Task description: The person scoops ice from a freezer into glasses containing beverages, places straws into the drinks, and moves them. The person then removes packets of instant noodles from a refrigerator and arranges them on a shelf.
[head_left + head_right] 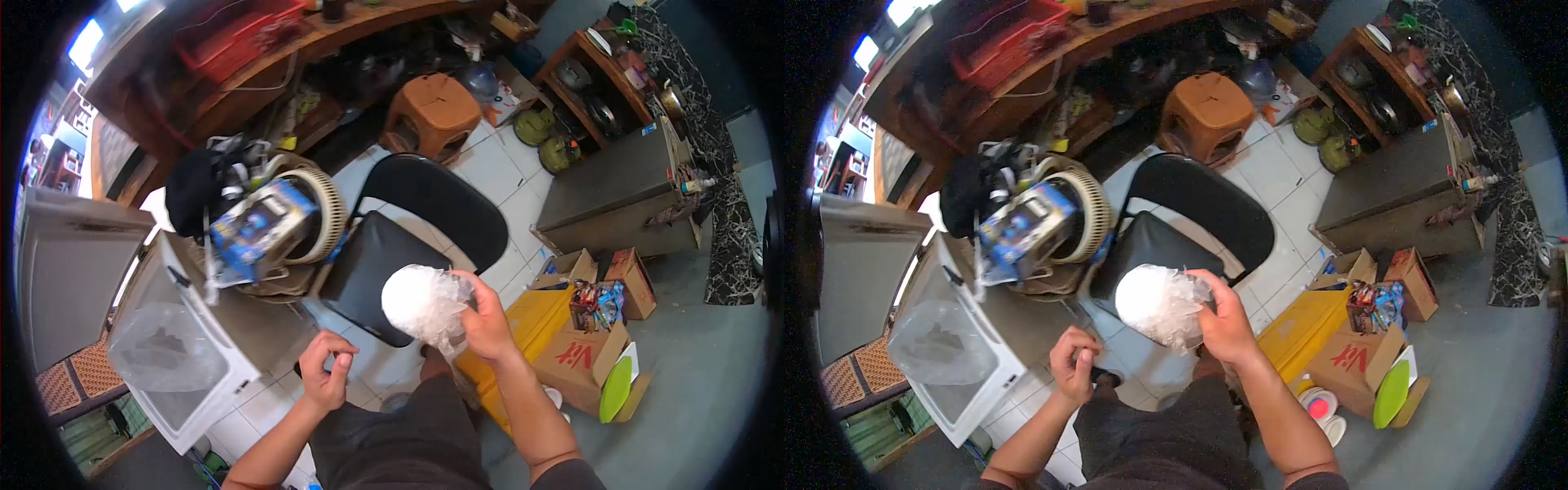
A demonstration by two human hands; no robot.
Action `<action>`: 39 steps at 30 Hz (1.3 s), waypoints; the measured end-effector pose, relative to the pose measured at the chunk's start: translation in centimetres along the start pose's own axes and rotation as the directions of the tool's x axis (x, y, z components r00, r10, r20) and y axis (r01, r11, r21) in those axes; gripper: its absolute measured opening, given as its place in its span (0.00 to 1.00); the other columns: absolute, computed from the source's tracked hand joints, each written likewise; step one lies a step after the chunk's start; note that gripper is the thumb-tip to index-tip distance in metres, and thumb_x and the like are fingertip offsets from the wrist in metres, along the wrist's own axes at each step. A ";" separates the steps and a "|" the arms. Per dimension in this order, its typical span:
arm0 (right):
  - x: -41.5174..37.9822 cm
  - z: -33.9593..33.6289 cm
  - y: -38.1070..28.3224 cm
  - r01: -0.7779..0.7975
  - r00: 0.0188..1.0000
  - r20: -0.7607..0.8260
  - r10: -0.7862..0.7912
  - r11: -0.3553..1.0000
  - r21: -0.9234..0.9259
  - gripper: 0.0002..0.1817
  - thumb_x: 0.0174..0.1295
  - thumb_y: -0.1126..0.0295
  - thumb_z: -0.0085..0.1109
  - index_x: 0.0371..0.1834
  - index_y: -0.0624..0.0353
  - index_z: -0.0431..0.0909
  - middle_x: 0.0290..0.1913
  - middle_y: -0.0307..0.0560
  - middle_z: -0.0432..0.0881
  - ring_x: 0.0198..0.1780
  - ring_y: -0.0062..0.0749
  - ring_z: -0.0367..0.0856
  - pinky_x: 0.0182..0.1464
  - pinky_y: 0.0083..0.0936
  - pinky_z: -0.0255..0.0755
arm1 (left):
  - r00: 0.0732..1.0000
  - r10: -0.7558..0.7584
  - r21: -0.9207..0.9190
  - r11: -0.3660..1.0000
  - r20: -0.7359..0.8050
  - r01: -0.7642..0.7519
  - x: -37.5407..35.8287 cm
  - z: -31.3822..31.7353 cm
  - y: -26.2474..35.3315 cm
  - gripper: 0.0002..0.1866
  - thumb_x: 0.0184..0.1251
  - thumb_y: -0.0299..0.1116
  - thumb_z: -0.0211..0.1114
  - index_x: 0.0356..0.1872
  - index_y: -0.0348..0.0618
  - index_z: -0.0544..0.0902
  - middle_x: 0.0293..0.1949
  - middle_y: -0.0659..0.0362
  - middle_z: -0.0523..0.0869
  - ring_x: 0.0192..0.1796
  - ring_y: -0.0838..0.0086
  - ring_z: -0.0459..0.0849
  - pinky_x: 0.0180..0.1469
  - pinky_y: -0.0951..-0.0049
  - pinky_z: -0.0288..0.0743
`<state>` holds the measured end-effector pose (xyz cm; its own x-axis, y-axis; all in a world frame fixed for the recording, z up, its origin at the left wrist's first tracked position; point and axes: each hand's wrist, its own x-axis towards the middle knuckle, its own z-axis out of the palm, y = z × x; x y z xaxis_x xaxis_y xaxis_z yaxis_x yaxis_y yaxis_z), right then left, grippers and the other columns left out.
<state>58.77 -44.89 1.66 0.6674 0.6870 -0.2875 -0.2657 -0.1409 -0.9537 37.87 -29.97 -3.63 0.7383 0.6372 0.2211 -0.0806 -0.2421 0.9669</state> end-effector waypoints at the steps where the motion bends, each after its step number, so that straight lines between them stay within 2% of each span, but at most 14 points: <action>1: 0.3 -3.3 -0.3 0.022 0.999 -0.041 -0.026 0.996 -0.086 0.17 0.68 0.81 0.48 0.58 0.64 0.74 0.49 0.41 0.82 0.53 0.22 0.76 0.58 0.22 0.70 | 1.000 -0.004 0.009 1.000 0.024 0.004 1.1 2.9 0.2 0.10 0.69 0.33 0.60 0.32 0.35 0.81 0.29 0.55 0.81 0.31 0.69 0.78 0.36 0.72 0.71; 3: 0.8 -10.3 -0.8 0.080 0.993 -0.077 -0.089 0.991 -0.103 0.17 0.67 0.81 0.48 0.58 0.65 0.74 0.49 0.43 0.82 0.53 0.22 0.76 0.58 0.22 0.70 | 0.999 -0.014 0.023 1.000 0.050 0.013 3.7 9.5 0.3 0.10 0.70 0.32 0.59 0.33 0.35 0.81 0.30 0.55 0.82 0.32 0.69 0.78 0.37 0.72 0.71; 7: 1.5 -21.8 -1.7 0.037 0.986 -0.155 -0.057 0.991 -0.125 0.17 0.66 0.80 0.48 0.58 0.66 0.74 0.49 0.45 0.82 0.53 0.23 0.77 0.59 0.23 0.70 | 0.989 -0.092 0.027 0.996 0.115 0.090 8.2 21.1 -0.1 0.08 0.71 0.30 0.61 0.35 0.35 0.82 0.34 0.55 0.82 0.35 0.72 0.79 0.39 0.74 0.72; 10: 1.7 -27.7 -2.6 0.052 0.960 -0.247 -0.134 0.949 -0.312 0.20 0.61 0.82 0.45 0.57 0.68 0.74 0.49 0.47 0.82 0.54 0.28 0.78 0.61 0.25 0.69 | 0.976 -0.103 -0.005 0.994 0.192 0.106 11.9 27.8 0.3 0.07 0.71 0.30 0.62 0.36 0.36 0.82 0.35 0.56 0.82 0.35 0.73 0.79 0.40 0.75 0.72; 16: 3.9 -34.8 -2.5 0.025 0.948 -0.312 -0.063 0.992 -0.125 0.19 0.64 0.79 0.48 0.58 0.66 0.74 0.50 0.46 0.82 0.54 0.26 0.76 0.60 0.24 0.69 | 0.974 -0.090 0.011 0.996 0.206 0.090 16.3 33.4 -0.3 0.06 0.71 0.29 0.63 0.38 0.36 0.82 0.37 0.56 0.83 0.38 0.74 0.79 0.41 0.75 0.73; 22: 9.5 -37.8 -5.1 0.046 0.957 -0.278 -0.077 0.992 -0.117 0.19 0.65 0.79 0.48 0.59 0.67 0.74 0.51 0.45 0.81 0.54 0.25 0.76 0.60 0.24 0.69 | 0.980 -0.131 0.094 0.989 0.153 0.118 21.2 33.5 -1.5 0.05 0.70 0.27 0.63 0.41 0.36 0.80 0.40 0.58 0.83 0.40 0.76 0.80 0.43 0.75 0.74; 27: 19.1 -38.8 -8.6 0.073 0.987 -0.126 -0.099 0.978 -0.196 0.19 0.65 0.80 0.48 0.60 0.68 0.72 0.52 0.46 0.81 0.56 0.26 0.76 0.61 0.25 0.69 | 0.991 -0.098 0.145 0.983 -0.090 0.110 29.1 32.1 -3.3 0.06 0.67 0.25 0.64 0.42 0.37 0.80 0.42 0.56 0.83 0.42 0.74 0.81 0.44 0.74 0.76; 28: 21.7 -38.6 -9.4 0.100 0.990 -0.078 -0.118 0.974 -0.205 0.19 0.65 0.80 0.48 0.60 0.68 0.72 0.52 0.46 0.81 0.56 0.26 0.76 0.61 0.25 0.69 | 0.986 -0.036 0.183 0.981 -0.164 0.067 31.4 31.5 -4.6 0.07 0.65 0.24 0.65 0.43 0.37 0.80 0.43 0.56 0.83 0.44 0.72 0.82 0.44 0.74 0.76; 29: 24.1 -38.3 -10.1 0.129 0.988 -0.057 -0.144 0.970 -0.204 0.19 0.66 0.80 0.48 0.61 0.68 0.72 0.53 0.46 0.80 0.56 0.26 0.76 0.61 0.25 0.69 | 0.971 0.023 0.228 0.973 -0.240 0.034 33.5 30.8 -5.7 0.09 0.64 0.24 0.66 0.44 0.38 0.79 0.43 0.56 0.83 0.45 0.71 0.82 0.45 0.74 0.77; 31: 28.2 -37.4 -10.7 0.117 0.993 0.003 -0.119 0.973 -0.197 0.19 0.66 0.80 0.49 0.61 0.67 0.72 0.54 0.46 0.80 0.56 0.26 0.76 0.62 0.25 0.69 | 0.940 -0.029 0.231 0.966 -0.339 0.113 37.8 28.4 -7.0 0.17 0.60 0.24 0.70 0.49 0.38 0.78 0.48 0.56 0.83 0.52 0.68 0.83 0.50 0.70 0.79; 33: 32.6 -36.0 -11.5 0.066 0.997 0.032 -0.063 0.994 -0.092 0.19 0.67 0.80 0.50 0.62 0.67 0.72 0.54 0.45 0.80 0.56 0.26 0.77 0.62 0.25 0.69 | 0.890 0.057 0.316 0.943 -0.452 0.100 42.4 25.2 -7.2 0.20 0.60 0.25 0.72 0.52 0.39 0.77 0.51 0.55 0.82 0.55 0.68 0.82 0.52 0.68 0.79; 35: 36.2 -34.4 -12.3 0.042 0.996 0.083 -0.035 0.995 -0.086 0.19 0.67 0.80 0.50 0.62 0.67 0.71 0.55 0.45 0.79 0.56 0.27 0.77 0.62 0.25 0.70 | 0.824 0.069 0.260 0.961 -0.562 0.096 46.7 21.5 -8.5 0.24 0.60 0.28 0.73 0.56 0.39 0.75 0.54 0.54 0.80 0.57 0.67 0.80 0.55 0.68 0.78; 37: 40.0 -32.9 -12.9 0.011 0.985 0.170 0.000 0.998 -0.061 0.27 0.60 0.85 0.45 0.66 0.68 0.67 0.59 0.48 0.78 0.60 0.32 0.77 0.63 0.29 0.72 | 0.743 0.129 0.311 0.944 -0.657 0.111 51.0 17.4 -10.5 0.30 0.58 0.32 0.76 0.59 0.39 0.72 0.56 0.52 0.79 0.60 0.65 0.79 0.58 0.66 0.77; 39: 43.4 -31.1 -13.7 0.002 0.976 0.216 0.007 0.999 -0.039 0.24 0.63 0.82 0.48 0.65 0.68 0.69 0.58 0.46 0.78 0.59 0.29 0.77 0.63 0.27 0.71 | 0.681 0.178 0.370 0.918 -0.710 0.146 55.0 13.7 -11.8 0.36 0.55 0.36 0.79 0.62 0.39 0.70 0.59 0.50 0.77 0.62 0.62 0.77 0.61 0.63 0.75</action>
<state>113.03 -35.32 -0.54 0.4993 0.8239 -0.2680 -0.2375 -0.1673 -0.9569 88.58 -2.07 -4.58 0.0133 0.9107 0.4128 0.2812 -0.3996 0.8725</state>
